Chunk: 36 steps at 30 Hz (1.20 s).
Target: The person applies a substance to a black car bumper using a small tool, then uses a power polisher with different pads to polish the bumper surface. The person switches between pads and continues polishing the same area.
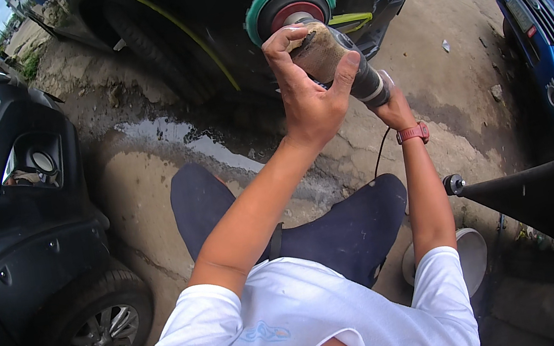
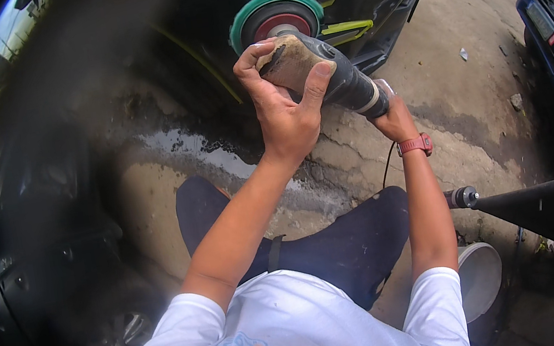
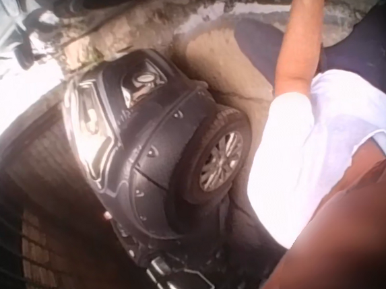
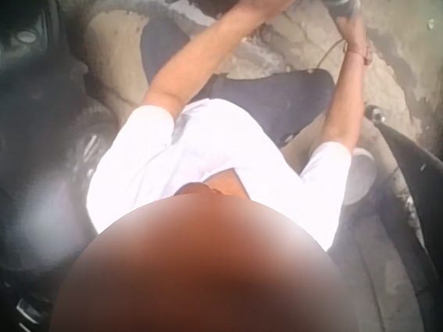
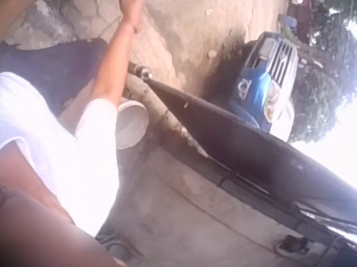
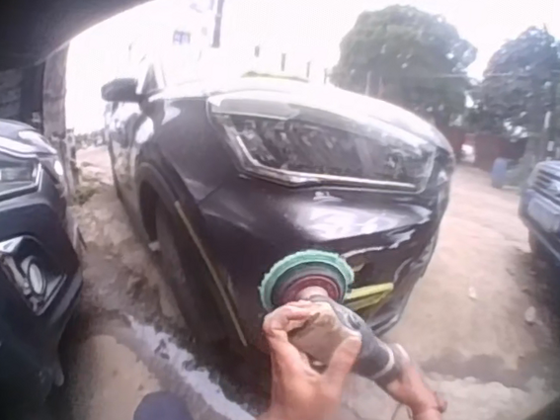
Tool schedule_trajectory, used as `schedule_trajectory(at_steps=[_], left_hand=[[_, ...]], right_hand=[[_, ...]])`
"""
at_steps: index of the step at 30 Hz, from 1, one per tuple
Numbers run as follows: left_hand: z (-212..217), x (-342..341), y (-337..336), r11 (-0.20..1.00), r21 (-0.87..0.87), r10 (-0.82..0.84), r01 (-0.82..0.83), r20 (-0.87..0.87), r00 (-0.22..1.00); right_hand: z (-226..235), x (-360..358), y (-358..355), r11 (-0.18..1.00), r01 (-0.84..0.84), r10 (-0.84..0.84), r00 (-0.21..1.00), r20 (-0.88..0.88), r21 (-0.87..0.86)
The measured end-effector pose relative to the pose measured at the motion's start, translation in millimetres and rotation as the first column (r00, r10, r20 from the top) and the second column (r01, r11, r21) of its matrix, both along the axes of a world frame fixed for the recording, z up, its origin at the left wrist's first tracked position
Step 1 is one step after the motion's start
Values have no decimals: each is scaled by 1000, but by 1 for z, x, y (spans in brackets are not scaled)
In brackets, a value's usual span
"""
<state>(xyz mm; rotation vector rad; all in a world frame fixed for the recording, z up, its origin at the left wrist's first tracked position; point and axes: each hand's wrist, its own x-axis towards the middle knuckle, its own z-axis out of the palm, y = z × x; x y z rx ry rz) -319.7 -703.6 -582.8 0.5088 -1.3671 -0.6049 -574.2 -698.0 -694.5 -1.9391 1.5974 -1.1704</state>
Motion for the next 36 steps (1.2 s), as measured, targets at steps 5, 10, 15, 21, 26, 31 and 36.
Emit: schedule_trajectory(at_steps=[5,10,15,21,26,31,36], left_hand=[[-1,1,-1,1000,-17,6,-6,51,999],[-36,14,9,994,84,63,-70,87,994],[-32,16,10,995,73,59,-71,153,986],[37,-3,2,975,-200,170,-102,357,919],[75,-48,-17,955,-296,181,-21,525,832],[80,-116,-51,955,-287,135,70,636,760],[75,-188,-91,931,-354,210,90,721,661]], right_hand=[[-9,9,8,999,-20,18,998,58,37],[-47,27,25,995,-45,37,995,87,91],[-60,46,30,990,-68,45,983,179,127],[-42,60,11,994,-106,86,914,396,28],[-43,47,9,976,-134,28,857,514,169],[-55,32,10,956,-128,-101,698,709,263],[-49,6,-1,960,-190,-97,460,882,205]])
